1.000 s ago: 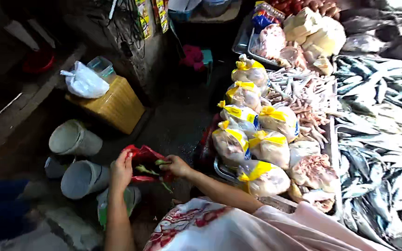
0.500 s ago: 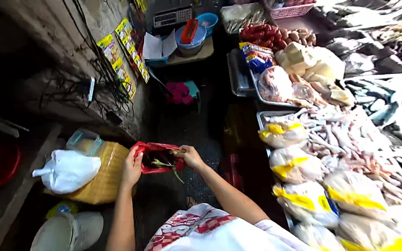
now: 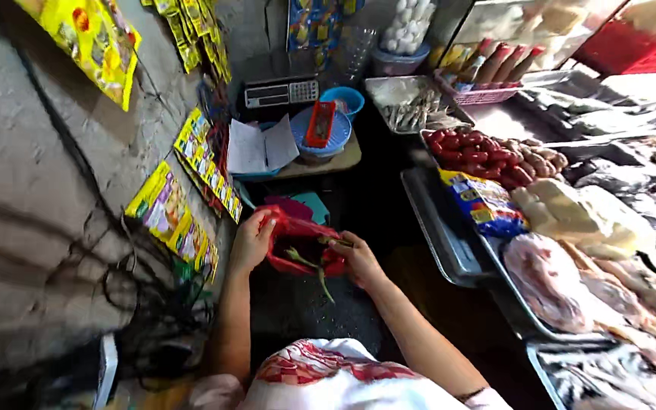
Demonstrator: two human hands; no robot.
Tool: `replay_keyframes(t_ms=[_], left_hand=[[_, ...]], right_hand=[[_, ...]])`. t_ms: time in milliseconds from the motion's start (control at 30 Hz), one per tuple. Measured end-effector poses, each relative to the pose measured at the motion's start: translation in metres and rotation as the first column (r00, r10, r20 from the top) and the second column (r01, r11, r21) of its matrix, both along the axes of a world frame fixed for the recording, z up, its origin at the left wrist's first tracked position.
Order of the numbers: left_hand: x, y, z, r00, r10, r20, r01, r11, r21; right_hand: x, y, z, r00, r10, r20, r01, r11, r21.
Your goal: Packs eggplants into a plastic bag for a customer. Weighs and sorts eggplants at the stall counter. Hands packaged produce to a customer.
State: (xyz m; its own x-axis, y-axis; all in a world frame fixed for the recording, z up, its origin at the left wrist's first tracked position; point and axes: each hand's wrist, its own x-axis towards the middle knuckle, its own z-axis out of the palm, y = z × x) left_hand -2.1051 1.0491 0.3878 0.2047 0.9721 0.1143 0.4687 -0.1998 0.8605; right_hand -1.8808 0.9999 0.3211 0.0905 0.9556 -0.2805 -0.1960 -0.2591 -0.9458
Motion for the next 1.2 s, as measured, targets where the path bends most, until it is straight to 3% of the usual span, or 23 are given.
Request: replay_keyframes(t_ms=[167,267,400,500,600,700,867,1000,1067,1200], left_hand=[[0.042,0.181,0.057,0.989,-0.150,-0.014,0.150,0.980,0.132],[0.072,0.299,0.083,0.975,-0.218,-0.035,0.221,0.957,0.189],[0.101,0.449,0.100,0.961,-0.275,0.012,0.264,0.934,0.243],[0.124,0.538,0.117,0.953,-0.286,0.098,0.264,0.946,0.186],[0.143,0.610,0.118,0.968,-0.225,0.107,0.219,0.973,0.069],[0.147,0.672,0.086,0.987,-0.163,0.020,0.161,0.984,0.073],[0.142,0.725,0.031,0.999,-0.044,-0.027,0.046,0.997,0.058],[0.133,0.742,0.002,0.987,0.017,-0.160,-0.018,1.000,-0.006],[0.128,0.745,-0.008,0.988,0.015,-0.152,-0.013,1.000,0.015],[0.112,0.742,-0.023,0.999,0.030,-0.020,-0.029,0.998,0.055]], right_hand=[[0.026,0.141,0.043,0.976,-0.193,-0.101,0.202,0.975,0.095],[0.054,0.245,0.050,0.974,-0.209,-0.085,0.223,0.951,0.214],[0.088,0.408,0.051,0.963,-0.268,0.035,0.224,0.865,0.450],[0.105,0.527,0.058,0.917,-0.355,0.184,0.197,0.801,0.566],[0.113,0.628,0.063,0.889,-0.381,0.255,0.188,0.811,0.554],[0.112,0.702,0.048,0.879,-0.340,0.335,0.130,0.846,0.518],[0.108,0.760,0.017,0.793,-0.165,0.586,-0.130,0.894,0.428],[0.115,0.769,0.025,0.583,0.030,0.812,-0.366,0.902,0.229],[0.128,0.754,0.031,0.504,0.007,0.864,-0.354,0.914,0.199],[0.155,0.693,0.014,0.397,-0.178,0.901,-0.238,0.928,0.288]])
